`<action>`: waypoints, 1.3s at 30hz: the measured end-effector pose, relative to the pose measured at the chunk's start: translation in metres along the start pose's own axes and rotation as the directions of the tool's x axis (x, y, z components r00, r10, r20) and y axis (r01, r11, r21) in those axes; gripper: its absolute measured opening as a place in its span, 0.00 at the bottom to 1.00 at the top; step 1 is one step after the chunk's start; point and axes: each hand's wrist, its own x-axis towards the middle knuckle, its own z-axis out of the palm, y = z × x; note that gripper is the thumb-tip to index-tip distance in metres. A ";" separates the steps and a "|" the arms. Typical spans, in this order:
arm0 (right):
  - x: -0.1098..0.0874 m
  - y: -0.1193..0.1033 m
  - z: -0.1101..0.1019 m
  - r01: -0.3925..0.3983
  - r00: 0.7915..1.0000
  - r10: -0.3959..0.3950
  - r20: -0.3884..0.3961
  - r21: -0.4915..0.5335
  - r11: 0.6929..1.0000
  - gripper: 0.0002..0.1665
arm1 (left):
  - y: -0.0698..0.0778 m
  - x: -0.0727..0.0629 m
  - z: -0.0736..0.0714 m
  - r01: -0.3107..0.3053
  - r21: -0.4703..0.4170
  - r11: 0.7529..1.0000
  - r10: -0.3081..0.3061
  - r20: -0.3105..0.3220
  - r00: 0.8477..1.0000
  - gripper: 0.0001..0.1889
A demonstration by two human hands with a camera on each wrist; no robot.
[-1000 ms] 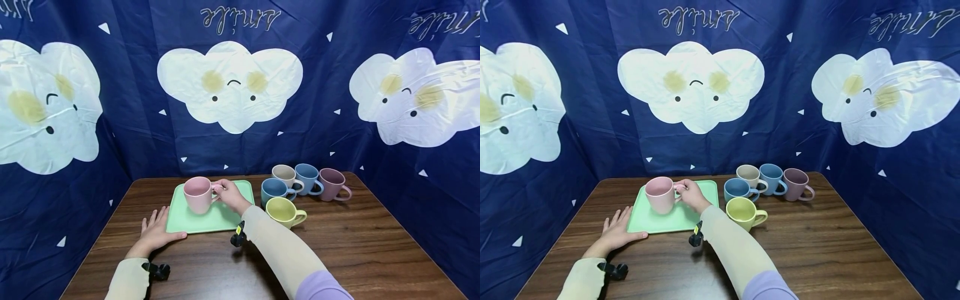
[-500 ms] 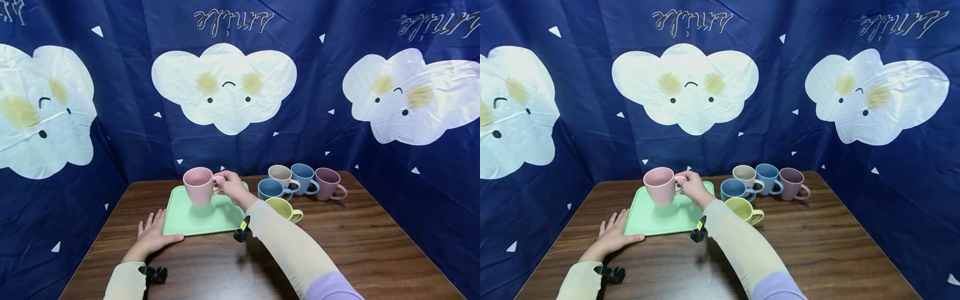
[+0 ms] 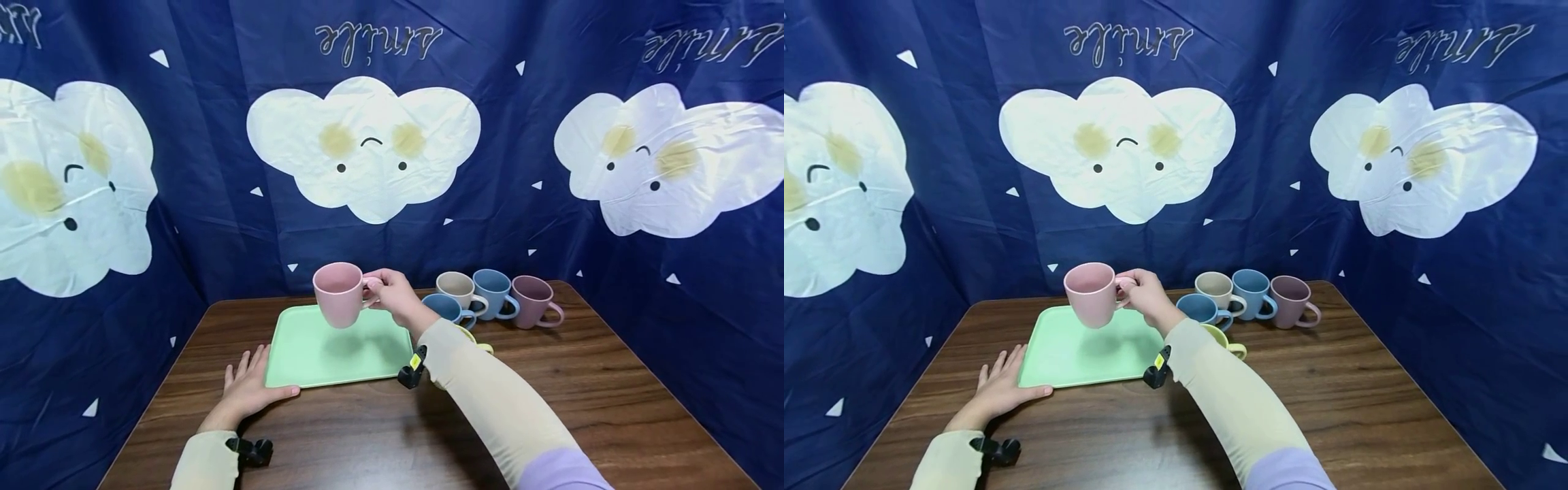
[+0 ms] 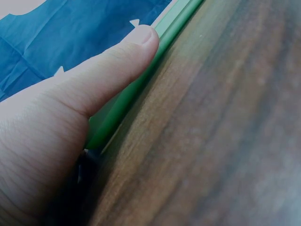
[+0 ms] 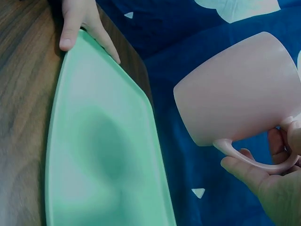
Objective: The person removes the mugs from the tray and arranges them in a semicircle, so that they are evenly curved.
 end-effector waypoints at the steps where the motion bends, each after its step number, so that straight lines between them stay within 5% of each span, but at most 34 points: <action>1: 0.000 -0.001 -0.003 0.004 1.000 -0.004 -0.005 -0.002 1.000 0.13 | 0.000 0.000 0.000 0.001 0.000 1.000 -0.001 0.001 1.000 0.71; 13: -0.006 -0.011 -0.047 0.060 0.997 -0.058 -0.043 0.030 0.998 0.14 | -0.001 0.001 0.001 -0.008 -0.005 1.000 0.008 -0.003 1.000 0.71; 39: -0.036 -0.027 -0.153 0.071 0.983 -0.085 -0.165 -0.090 0.993 0.16 | -0.001 0.002 0.001 0.001 0.000 1.000 -0.001 0.021 1.000 0.71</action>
